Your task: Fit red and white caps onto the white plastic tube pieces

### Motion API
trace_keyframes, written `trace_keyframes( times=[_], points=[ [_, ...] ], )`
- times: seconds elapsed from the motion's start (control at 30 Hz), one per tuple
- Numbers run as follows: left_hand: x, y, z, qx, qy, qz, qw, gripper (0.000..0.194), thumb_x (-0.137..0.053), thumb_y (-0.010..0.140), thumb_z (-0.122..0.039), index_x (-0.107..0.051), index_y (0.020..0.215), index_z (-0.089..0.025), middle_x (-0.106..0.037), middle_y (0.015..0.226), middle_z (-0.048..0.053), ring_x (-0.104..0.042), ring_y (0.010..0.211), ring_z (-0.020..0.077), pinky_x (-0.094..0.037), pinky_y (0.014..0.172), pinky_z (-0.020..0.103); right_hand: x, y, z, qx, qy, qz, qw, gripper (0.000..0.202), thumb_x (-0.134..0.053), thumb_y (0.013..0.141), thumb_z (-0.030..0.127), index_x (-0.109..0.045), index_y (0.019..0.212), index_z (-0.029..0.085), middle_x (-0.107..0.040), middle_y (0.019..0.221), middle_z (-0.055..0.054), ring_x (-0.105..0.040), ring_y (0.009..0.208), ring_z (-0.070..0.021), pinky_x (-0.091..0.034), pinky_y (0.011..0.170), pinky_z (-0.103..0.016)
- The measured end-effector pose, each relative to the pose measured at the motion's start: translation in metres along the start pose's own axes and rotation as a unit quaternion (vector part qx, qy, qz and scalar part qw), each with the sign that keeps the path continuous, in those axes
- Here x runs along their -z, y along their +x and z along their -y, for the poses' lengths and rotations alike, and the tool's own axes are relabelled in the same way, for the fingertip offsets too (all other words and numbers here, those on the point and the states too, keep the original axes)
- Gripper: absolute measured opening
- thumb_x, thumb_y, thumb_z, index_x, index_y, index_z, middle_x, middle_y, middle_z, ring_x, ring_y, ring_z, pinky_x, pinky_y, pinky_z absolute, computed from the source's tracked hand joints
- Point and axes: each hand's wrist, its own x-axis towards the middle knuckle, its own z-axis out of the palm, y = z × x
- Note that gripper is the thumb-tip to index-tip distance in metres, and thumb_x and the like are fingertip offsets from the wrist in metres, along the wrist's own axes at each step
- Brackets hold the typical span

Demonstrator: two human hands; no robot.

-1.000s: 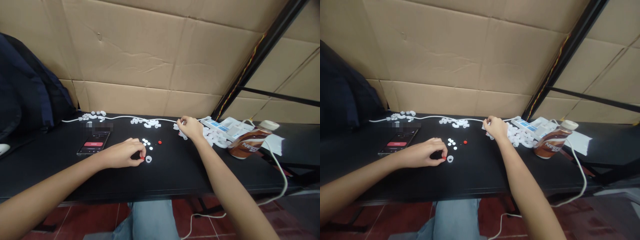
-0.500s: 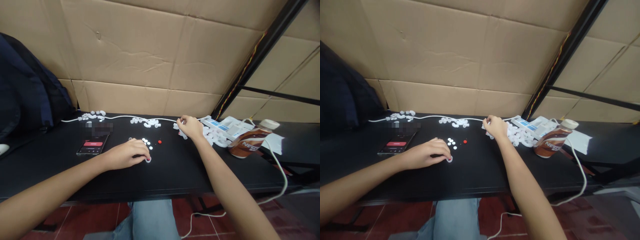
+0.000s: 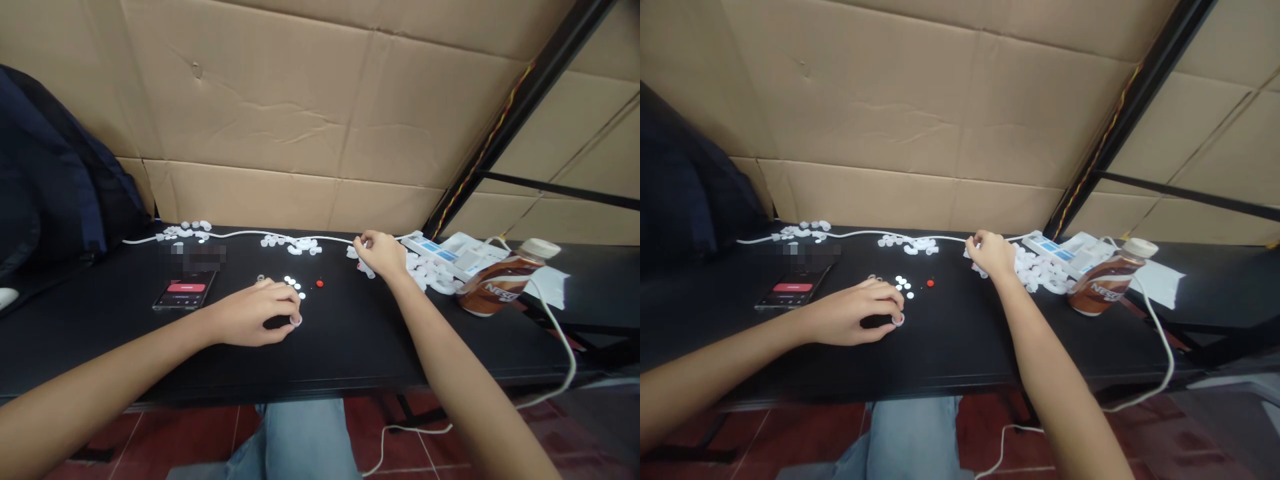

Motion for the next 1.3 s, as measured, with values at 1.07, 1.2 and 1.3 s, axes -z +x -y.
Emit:
trace_keyframes(
  times=[1.07, 1.2, 1.3],
  points=[
    [0.032, -0.016, 0.032, 0.053, 0.138, 0.042, 0.988, 0.006, -0.053, 0.08, -0.019, -0.056, 0.075, -0.019, -0.061, 0.077, -0.002, -0.054, 0.07, 0.014, -0.037, 0.078, 0.031, -0.004, 0.002, -0.003, 0.004, -0.004, 0.002, 1.0, 0.027, -0.048, 0.081, 0.041, -0.065, 0.073, 0.022, -0.07, 0.074, -0.005, -0.063, 0.074, -0.0227, -0.036, 0.057, -0.029],
    [0.033, -0.014, 0.029, 0.06, 0.133, 0.052, 0.988, 0.006, -0.052, 0.079, -0.015, -0.055, 0.077, -0.019, -0.061, 0.079, -0.002, -0.054, 0.072, 0.0141, -0.038, 0.079, 0.03, -0.003, 0.001, -0.002, 0.007, -0.002, 0.0, 1.0, 0.028, -0.047, 0.081, 0.042, -0.065, 0.073, 0.021, -0.07, 0.075, -0.006, -0.063, 0.073, -0.0225, -0.036, 0.058, -0.029],
    [0.034, -0.014, 0.027, 0.055, 0.117, 0.04, 0.991, 0.008, -0.052, 0.08, -0.014, -0.057, 0.081, -0.02, -0.062, 0.081, -0.002, -0.055, 0.075, 0.0147, -0.038, 0.08, 0.031, -0.002, 0.001, -0.002, 0.006, -0.002, 0.0, 1.0, 0.028, -0.048, 0.081, 0.041, -0.065, 0.073, 0.021, -0.07, 0.075, -0.006, -0.063, 0.074, -0.0226, -0.036, 0.057, -0.029]
  ],
)
